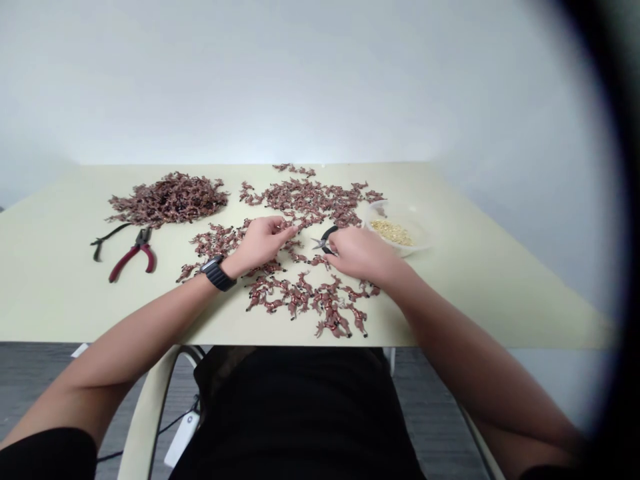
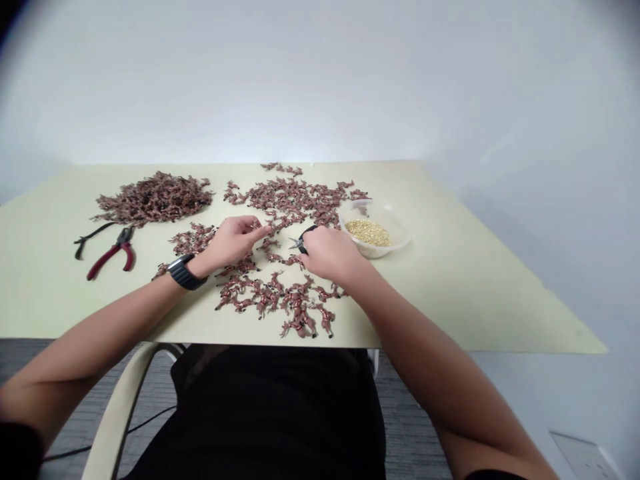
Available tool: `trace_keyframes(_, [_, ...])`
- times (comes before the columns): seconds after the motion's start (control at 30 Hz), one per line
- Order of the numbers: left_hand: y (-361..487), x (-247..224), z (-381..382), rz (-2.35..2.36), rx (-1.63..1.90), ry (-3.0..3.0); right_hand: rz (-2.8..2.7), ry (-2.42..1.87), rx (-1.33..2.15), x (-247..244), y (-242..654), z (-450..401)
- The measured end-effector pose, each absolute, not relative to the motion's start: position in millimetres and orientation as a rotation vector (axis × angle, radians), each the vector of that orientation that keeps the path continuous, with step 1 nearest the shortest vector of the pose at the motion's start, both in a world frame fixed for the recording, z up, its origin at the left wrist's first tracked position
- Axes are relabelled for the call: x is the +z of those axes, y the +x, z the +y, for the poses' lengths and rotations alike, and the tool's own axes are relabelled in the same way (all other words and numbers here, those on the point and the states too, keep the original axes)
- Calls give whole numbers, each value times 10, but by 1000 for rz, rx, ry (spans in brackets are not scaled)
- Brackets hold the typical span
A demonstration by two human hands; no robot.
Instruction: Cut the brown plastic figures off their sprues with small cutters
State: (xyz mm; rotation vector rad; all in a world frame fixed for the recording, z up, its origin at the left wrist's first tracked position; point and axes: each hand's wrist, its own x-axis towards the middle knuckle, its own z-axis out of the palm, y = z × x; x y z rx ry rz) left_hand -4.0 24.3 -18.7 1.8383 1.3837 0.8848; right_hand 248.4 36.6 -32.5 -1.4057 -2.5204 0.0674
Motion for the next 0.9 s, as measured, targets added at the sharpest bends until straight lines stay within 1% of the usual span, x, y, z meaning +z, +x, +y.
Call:
trace_keyframes(0.1, [-20, -177, 236, 1372, 878, 1843, -2543, -1388, 44, -349, 2463, 361])
trace_keyframes(0.2, [-9, -180, 226, 1356, 874, 1829, -2516, -1321, -72, -368, 2425, 364])
trace_keyframes(0.3, [-17, -197, 229, 1377, 929, 1817, -2412, -1307, -189, -351, 2392, 364])
trace_keyframes(0.4, [-33, -206, 249, 1389, 931, 1800, -2257, -1305, -213, -277, 2389, 378])
trace_keyframes(0.53, [-42, -190, 262, 1345, 871, 1840, -2023, -1257, -12, -167, 2422, 442])
trace_keyframes(0.67, [-29, -173, 233, 1177, 738, 1808, -1891, -1297, 341, -200, 2454, 528])
trace_keyframes(0.77, [-6, -168, 194, 1083, 729, 1762, -1850, -1337, 632, -296, 2436, 560])
trace_keyframes(0.83, [14, -168, 173, 1003, 738, 1688, -1851, -1349, 651, -340, 2398, 551])
trace_keyframes(0.9, [34, -174, 163, 900, 738, 1566, -1879, -1346, 559, -342, 2349, 516])
